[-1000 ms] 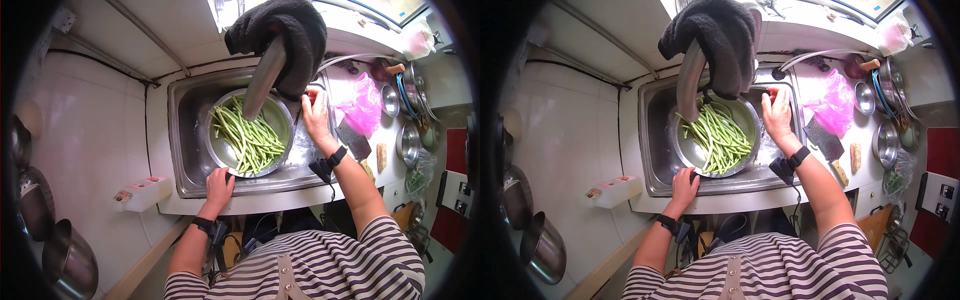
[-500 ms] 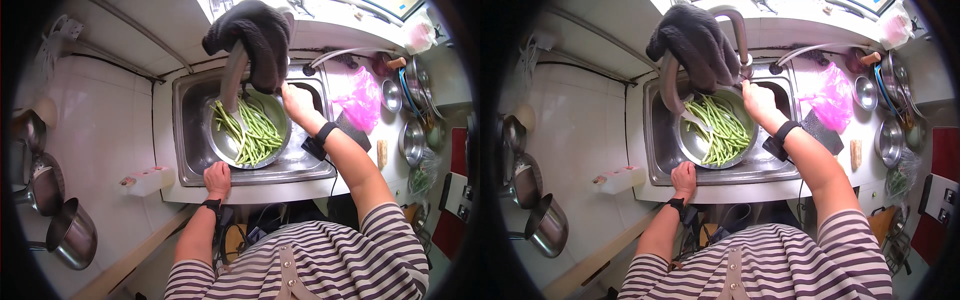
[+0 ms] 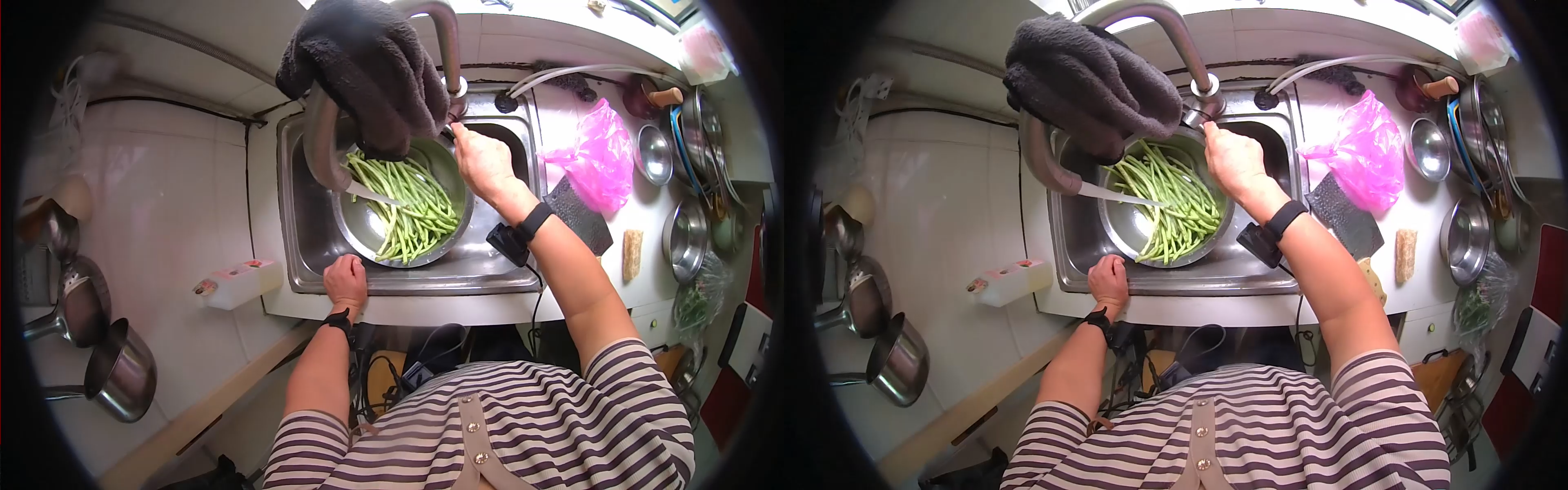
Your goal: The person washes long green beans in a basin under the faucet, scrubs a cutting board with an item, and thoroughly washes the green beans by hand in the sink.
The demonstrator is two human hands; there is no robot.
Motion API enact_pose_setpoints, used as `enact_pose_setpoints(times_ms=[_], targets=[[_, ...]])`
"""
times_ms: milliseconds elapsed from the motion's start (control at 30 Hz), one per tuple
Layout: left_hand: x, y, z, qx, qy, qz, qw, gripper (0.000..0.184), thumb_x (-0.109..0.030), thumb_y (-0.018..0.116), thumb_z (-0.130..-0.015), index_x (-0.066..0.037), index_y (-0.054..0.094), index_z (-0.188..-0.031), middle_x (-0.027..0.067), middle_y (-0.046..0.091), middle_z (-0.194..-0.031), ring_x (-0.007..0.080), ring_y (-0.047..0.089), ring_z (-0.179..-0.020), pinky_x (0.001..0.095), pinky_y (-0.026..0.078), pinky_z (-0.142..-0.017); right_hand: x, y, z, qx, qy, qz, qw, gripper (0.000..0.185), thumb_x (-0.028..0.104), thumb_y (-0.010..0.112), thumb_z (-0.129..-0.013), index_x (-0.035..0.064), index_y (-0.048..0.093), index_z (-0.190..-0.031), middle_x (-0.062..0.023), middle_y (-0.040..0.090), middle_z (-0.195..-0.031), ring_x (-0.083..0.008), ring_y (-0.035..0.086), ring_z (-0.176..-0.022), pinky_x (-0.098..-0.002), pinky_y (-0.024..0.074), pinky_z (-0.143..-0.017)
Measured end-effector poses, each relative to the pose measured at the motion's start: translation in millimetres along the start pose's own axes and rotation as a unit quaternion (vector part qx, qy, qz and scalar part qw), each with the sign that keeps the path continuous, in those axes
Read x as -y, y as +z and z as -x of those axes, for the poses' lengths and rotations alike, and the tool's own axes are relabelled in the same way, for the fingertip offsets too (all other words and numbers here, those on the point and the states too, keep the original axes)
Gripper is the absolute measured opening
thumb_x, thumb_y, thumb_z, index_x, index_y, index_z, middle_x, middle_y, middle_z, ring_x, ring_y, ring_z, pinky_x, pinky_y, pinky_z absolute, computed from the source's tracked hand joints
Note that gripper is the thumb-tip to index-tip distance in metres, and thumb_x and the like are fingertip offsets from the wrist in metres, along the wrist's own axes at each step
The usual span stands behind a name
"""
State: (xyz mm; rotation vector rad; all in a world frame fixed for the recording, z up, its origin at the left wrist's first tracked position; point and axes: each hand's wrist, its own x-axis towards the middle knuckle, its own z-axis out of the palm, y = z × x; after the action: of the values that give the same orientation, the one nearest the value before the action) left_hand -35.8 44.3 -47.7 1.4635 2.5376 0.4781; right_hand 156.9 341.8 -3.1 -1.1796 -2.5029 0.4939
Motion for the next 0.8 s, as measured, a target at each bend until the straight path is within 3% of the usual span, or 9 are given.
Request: enact_pose_setpoints(times_ms=[133, 333, 467, 800], targets=[[-2.3, 0.3, -0.3, -0.014, 0.001, 0.014, 1.000, 0.014, -0.018, 0.050, -0.084, -0.011, 0.059, -0.076, 0.0051, 0.060, -0.073, 0.0278, 0.058, -0.073, 0.0395, 0.042, -0.072, -1.5, 1.7, 0.3, 0.001, -0.003, 0.021, 1.000, 0.028, 0.013, 0.052, -0.086, 0.0019, 0.057, -0.111, -0.0137, 0.064, -0.078, -0.0298, 0.064, -0.069, -0.0405, 0.0511, -0.060], [-1.3, -0.3, 0.3, -0.020, 0.003, 0.007, 1.000, 0.012, -0.017, 0.050, -0.082, -0.011, 0.058, -0.075, 0.0054, 0.060, -0.074, 0.0273, 0.058, -0.074, 0.0387, 0.041, -0.072, -2.0, 3.3, 1.3, -0.036, -0.022, -0.007, 0.999, 0.024, 0.012, 0.051, -0.084, 0.0027, 0.055, -0.106, -0.0126, 0.064, -0.076, -0.0312, 0.065, -0.069, -0.0423, 0.0517, -0.059], [1.4, 0.4, 1.3, -0.030, 0.024, 0.013, 0.999, 0.016, -0.017, 0.048, -0.085, -0.010, 0.060, -0.078, 0.0083, 0.060, -0.074, 0.0300, 0.058, -0.072, 0.0397, 0.041, -0.069, -4.0, 1.2, 1.7, -0.012, -0.030, 0.006, 0.999, 0.027, 0.011, 0.052, -0.086, 0.0018, 0.056, -0.111, -0.0149, 0.065, -0.081, -0.0301, 0.064, -0.073, -0.0402, 0.0514, -0.062], [1.6, 1.0, 1.5, -0.044, 0.022, 0.018, 0.999, 0.013, -0.016, 0.049, -0.082, -0.010, 0.058, -0.075, 0.0062, 0.059, -0.073, 0.0274, 0.058, -0.073, 0.0385, 0.042, -0.070, -3.8, -0.6, 2.5, -0.016, -0.033, 0.014, 0.999, 0.025, 0.014, 0.051, -0.086, 0.0045, 0.055, -0.109, -0.0132, 0.065, -0.080, -0.0300, 0.066, -0.072, -0.0423, 0.0519, -0.063]])
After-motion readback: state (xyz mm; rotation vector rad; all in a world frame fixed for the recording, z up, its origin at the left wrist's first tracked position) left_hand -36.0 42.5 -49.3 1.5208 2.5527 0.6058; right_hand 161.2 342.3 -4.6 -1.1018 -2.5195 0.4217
